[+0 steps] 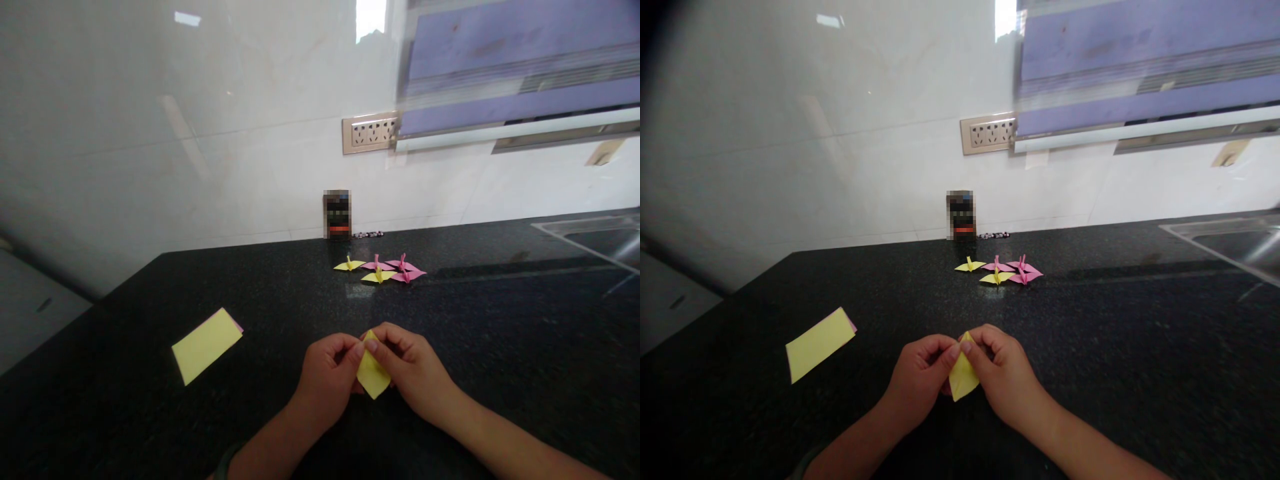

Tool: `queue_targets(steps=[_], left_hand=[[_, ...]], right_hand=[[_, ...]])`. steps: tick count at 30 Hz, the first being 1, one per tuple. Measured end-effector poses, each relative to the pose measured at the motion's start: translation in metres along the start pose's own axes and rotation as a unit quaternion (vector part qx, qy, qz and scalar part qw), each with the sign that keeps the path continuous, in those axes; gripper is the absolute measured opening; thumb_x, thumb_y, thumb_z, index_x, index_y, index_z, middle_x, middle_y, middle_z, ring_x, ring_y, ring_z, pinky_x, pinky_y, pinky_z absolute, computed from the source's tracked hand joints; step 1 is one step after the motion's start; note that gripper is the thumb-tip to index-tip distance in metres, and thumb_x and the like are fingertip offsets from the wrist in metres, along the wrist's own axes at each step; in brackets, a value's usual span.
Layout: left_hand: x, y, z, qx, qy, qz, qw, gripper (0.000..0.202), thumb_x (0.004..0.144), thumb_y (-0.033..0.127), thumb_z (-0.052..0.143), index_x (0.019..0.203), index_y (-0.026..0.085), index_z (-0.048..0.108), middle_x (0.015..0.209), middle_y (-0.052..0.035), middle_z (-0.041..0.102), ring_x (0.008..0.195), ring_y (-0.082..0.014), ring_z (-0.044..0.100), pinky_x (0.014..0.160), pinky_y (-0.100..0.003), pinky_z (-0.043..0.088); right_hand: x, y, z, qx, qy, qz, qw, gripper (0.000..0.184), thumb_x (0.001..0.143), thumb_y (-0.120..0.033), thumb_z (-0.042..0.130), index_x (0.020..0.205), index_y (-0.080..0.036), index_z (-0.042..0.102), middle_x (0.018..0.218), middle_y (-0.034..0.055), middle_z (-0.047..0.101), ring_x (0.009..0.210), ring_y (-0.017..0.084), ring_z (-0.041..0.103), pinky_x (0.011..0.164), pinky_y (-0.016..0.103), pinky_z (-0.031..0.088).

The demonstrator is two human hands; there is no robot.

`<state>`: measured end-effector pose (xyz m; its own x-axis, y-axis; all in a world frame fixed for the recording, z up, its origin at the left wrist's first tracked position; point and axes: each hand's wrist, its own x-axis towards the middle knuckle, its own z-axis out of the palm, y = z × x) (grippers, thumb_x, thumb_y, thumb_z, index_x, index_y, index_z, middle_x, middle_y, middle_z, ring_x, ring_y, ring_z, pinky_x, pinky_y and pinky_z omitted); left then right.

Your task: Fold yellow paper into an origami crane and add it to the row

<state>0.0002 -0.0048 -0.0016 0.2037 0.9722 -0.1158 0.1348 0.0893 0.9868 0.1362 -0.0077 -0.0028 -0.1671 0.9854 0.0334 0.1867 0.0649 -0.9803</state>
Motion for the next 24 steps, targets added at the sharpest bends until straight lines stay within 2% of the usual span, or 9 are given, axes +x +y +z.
queue_targets(steps=[5, 10, 16, 19, 24], left_hand=[[0.0007, 0.0029, -0.0004, -0.045, -0.016, -0.007, 0.999, 0.020, 0.070, 0.031, 0.055, 0.071, 0.011, 0.058, 0.053, -0.0004, 0.056, 0.045, -0.0091, 0.050, 0.044, -0.020, 0.041], [0.0000, 0.0054, 0.0012, -0.031, 0.004, -0.015, 0.999, 0.022, 0.067, 0.033, 0.058, 0.068, 0.011, 0.060, 0.054, -0.0020, 0.058, 0.047, -0.0111, 0.052, 0.046, -0.022, 0.043], [-0.0045, 0.0063, 0.0029, -0.023, 0.000, -0.015, 1.000, 0.019, 0.067, 0.030, 0.057, 0.064, 0.012, 0.060, 0.052, -0.0009, 0.056, 0.046, -0.0106, 0.052, 0.045, -0.021, 0.043], [-0.0051, 0.0069, 0.0020, -0.029, -0.009, -0.021, 0.999, 0.017, 0.066, 0.028, 0.058, 0.062, 0.012, 0.059, 0.051, -0.0006, 0.056, 0.045, -0.0100, 0.051, 0.044, -0.021, 0.043], [-0.0058, 0.0072, 0.0018, -0.045, -0.025, -0.039, 0.998, 0.015, 0.066, 0.027, 0.058, 0.063, 0.012, 0.059, 0.050, -0.0001, 0.056, 0.044, -0.0098, 0.051, 0.043, -0.020, 0.042]], right_hand=[[0.0009, 0.0014, -0.0013, 0.035, 0.003, 0.017, 0.999, 0.021, 0.079, -0.034, 0.046, 0.074, -0.016, 0.053, 0.064, 0.0005, 0.054, 0.055, 0.011, 0.051, 0.048, 0.021, 0.041], [0.0011, 0.0020, -0.0009, 0.038, -0.008, 0.018, 0.999, 0.015, 0.075, -0.031, 0.053, 0.072, -0.016, 0.051, 0.062, -0.0008, 0.053, 0.054, 0.011, 0.051, 0.048, 0.021, 0.041], [0.0004, 0.0014, -0.0026, 0.041, -0.020, 0.019, 0.999, 0.017, 0.075, -0.031, 0.051, 0.068, -0.016, 0.051, 0.059, -0.0020, 0.050, 0.052, 0.010, 0.050, 0.047, 0.020, 0.040], [0.0004, 0.0013, -0.0030, 0.052, -0.023, 0.020, 0.998, 0.020, 0.076, -0.033, 0.049, 0.067, -0.016, 0.052, 0.060, -0.0020, 0.050, 0.052, 0.010, 0.049, 0.046, 0.020, 0.040], [0.0028, 0.0003, -0.0069, 0.027, -0.001, 0.022, 0.999, 0.032, 0.077, -0.039, 0.047, 0.055, -0.015, 0.051, 0.053, -0.0032, 0.044, 0.046, 0.008, 0.042, 0.041, 0.018, 0.033]])
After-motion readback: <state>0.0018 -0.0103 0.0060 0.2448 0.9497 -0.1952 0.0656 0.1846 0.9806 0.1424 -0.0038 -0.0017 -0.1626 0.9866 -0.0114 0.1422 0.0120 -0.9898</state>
